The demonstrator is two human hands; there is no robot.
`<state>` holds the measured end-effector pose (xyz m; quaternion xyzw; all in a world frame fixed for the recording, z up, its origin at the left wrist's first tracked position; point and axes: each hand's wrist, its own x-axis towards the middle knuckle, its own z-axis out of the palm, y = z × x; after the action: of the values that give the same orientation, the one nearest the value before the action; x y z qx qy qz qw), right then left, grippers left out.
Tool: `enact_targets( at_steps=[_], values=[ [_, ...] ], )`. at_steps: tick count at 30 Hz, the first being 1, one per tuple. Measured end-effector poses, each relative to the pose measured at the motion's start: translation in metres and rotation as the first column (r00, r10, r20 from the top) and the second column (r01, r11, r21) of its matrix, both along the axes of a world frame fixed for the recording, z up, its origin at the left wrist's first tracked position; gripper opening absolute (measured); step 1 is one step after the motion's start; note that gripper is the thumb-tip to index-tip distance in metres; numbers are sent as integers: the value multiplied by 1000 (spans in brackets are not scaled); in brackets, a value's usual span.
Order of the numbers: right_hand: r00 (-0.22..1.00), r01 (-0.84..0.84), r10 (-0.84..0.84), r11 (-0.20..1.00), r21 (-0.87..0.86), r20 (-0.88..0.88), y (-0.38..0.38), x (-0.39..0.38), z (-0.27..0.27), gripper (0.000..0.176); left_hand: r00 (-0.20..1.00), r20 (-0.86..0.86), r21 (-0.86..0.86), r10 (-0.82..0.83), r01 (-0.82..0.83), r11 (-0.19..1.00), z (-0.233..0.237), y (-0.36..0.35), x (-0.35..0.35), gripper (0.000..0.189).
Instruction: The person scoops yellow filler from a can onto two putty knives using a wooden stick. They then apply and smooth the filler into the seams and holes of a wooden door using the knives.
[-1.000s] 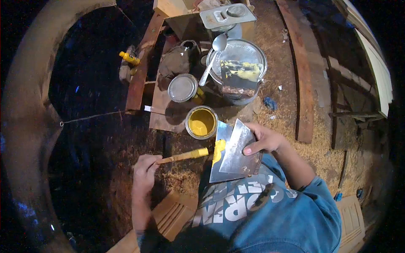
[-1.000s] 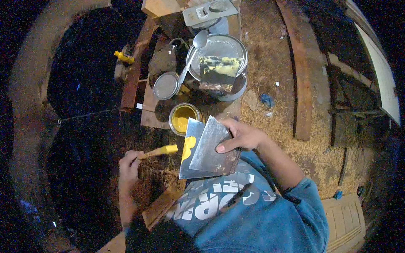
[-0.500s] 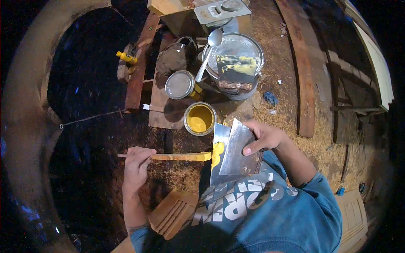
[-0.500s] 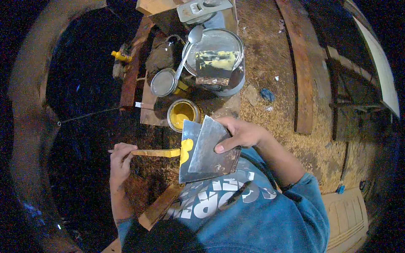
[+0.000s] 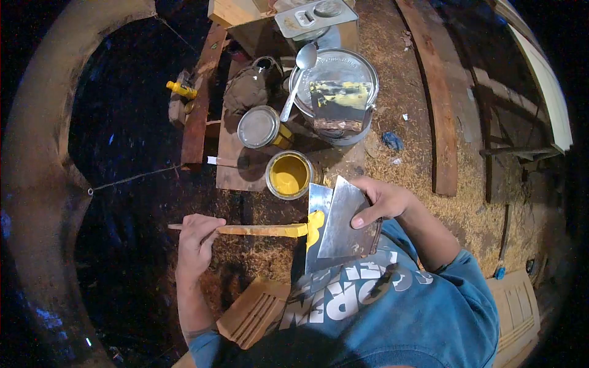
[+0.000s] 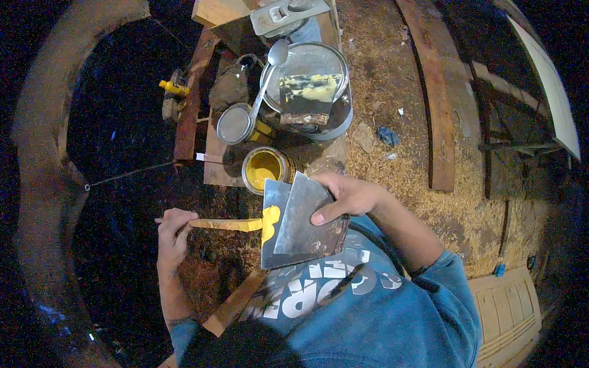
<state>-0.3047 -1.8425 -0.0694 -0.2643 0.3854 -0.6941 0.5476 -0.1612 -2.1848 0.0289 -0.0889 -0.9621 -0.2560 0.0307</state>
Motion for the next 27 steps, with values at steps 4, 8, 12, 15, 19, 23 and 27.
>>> enact_targets(
  at_steps=[4, 8, 12, 15, 19, 23, 27],
  values=[
    [1000, -4, 5, 1000, 3, -30, -1, -1, 0, 48, 1000, -4, -41, -7, 7, 999, 6, -1, -1, 26],
    [998, -17, 22, 996, 85, -55, -2, -4, 11, 46, 999, 22, -222, -42, 46, 974, 34, -2, -8, 32],
    [950, -30, 63, 993, 112, -306, -8, -14, 24, 40, 991, 7, -518, -135, 119, 847, 73, 1, -19, 37],
    [879, -94, 206, 959, 267, -431, -13, -22, 32, 47, 981, 29, -713, -191, 154, 684, 106, 20, -27, 42],
    [859, -74, 208, 955, 288, -467, -22, -22, 38, 48, 978, 19, -843, -209, 128, 522, 127, 45, -29, 37],
    [892, -76, 191, 957, 281, -409, -21, -24, 40, 49, 985, 52, -848, -163, 130, 514, 127, 47, -27, 35],
    [884, -24, 114, 979, 200, -453, -11, -22, 19, 48, 991, 72, -888, -113, 116, 444, 110, 44, -21, 36]
  ],
)
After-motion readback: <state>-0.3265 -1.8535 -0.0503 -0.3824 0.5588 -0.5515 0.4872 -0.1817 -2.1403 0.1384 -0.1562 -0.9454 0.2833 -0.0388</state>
